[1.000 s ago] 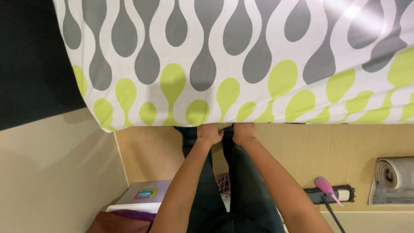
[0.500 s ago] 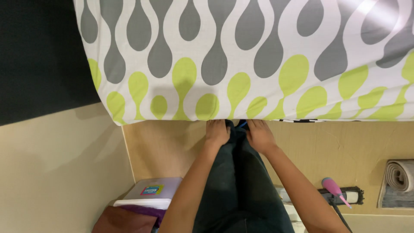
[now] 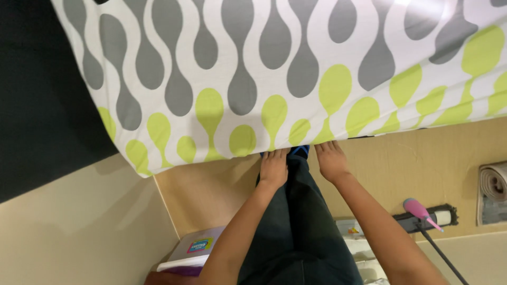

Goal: The person spreads a patterned fitted sheet over a mattress, tucking the edges under and smoothing the surface. They move around the bed to adjust the sheet on all sides, ensuring it is tight and wrinkle-free.

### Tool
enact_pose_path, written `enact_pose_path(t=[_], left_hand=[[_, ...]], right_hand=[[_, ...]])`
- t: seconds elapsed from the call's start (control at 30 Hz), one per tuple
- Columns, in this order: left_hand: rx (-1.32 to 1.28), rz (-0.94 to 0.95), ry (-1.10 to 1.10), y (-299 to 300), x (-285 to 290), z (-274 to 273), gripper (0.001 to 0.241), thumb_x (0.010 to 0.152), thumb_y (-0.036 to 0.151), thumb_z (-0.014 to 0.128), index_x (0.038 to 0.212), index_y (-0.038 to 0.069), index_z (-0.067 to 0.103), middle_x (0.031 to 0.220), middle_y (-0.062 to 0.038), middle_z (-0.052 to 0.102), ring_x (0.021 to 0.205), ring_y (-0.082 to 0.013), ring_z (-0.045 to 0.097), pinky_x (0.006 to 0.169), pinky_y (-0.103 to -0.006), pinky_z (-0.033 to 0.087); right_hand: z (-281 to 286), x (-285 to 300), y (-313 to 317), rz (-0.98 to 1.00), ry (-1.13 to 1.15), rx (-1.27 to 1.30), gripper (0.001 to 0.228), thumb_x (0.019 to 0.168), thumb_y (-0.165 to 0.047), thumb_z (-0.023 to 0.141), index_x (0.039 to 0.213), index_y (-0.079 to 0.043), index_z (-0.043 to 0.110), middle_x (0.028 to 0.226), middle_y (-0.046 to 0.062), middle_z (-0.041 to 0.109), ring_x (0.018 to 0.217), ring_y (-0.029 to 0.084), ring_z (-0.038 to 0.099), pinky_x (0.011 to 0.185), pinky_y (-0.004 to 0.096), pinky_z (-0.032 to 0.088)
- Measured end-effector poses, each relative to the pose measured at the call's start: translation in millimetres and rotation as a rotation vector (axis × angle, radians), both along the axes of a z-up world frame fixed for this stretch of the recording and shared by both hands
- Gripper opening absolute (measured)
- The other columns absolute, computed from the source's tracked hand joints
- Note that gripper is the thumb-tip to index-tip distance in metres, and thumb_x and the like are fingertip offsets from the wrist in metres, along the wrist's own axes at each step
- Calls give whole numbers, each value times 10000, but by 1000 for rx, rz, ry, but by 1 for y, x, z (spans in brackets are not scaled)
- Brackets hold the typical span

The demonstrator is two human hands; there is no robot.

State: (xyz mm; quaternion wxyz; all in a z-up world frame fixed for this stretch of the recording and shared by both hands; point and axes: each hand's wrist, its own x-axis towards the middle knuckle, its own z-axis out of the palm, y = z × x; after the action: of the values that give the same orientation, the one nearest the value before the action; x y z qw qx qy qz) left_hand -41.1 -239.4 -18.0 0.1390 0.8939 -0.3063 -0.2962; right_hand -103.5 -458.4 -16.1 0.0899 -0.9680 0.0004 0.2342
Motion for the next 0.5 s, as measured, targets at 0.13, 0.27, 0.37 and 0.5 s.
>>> enact_pose_path(t=[0.13,0.27,0.37,0.5], left_hand=[[139,-9,145,-21,16,-2,779,850,240,727,1516,-20,417,1520,-192,470,1405,-336,429,1219,-478,261],[356,21,275,-54,37,14,911,797,330,776,1575,139,340,1613,-153,355,1501,-360,306,1218,-487,277],[427,74,357,-73,37,4,1082,757,399,819,1617,144,213,1660,-151,229,1525,-365,214,1213,-485,250],[400,152,419,-79,41,13,1068,759,422,802,1625,188,221,1678,-133,204,1539,-360,199,1226,-472,246]], right_hand=[[-13,26,1,-64,220,-53,543,917,-86,573,1453,-16,516,1477,184,506,1427,350,451,1232,437,328],[-18,51,1,-275,436,52,550,971,-128,520,1515,-132,437,1609,120,399,1478,322,396,1174,429,367],[-28,55,-4,-294,391,31,607,988,-164,504,1568,-157,327,1655,114,287,1513,325,278,1179,457,301],[-58,48,-19,-425,266,121,703,951,-129,530,1599,-170,261,1674,115,194,1534,320,144,1228,456,194]])
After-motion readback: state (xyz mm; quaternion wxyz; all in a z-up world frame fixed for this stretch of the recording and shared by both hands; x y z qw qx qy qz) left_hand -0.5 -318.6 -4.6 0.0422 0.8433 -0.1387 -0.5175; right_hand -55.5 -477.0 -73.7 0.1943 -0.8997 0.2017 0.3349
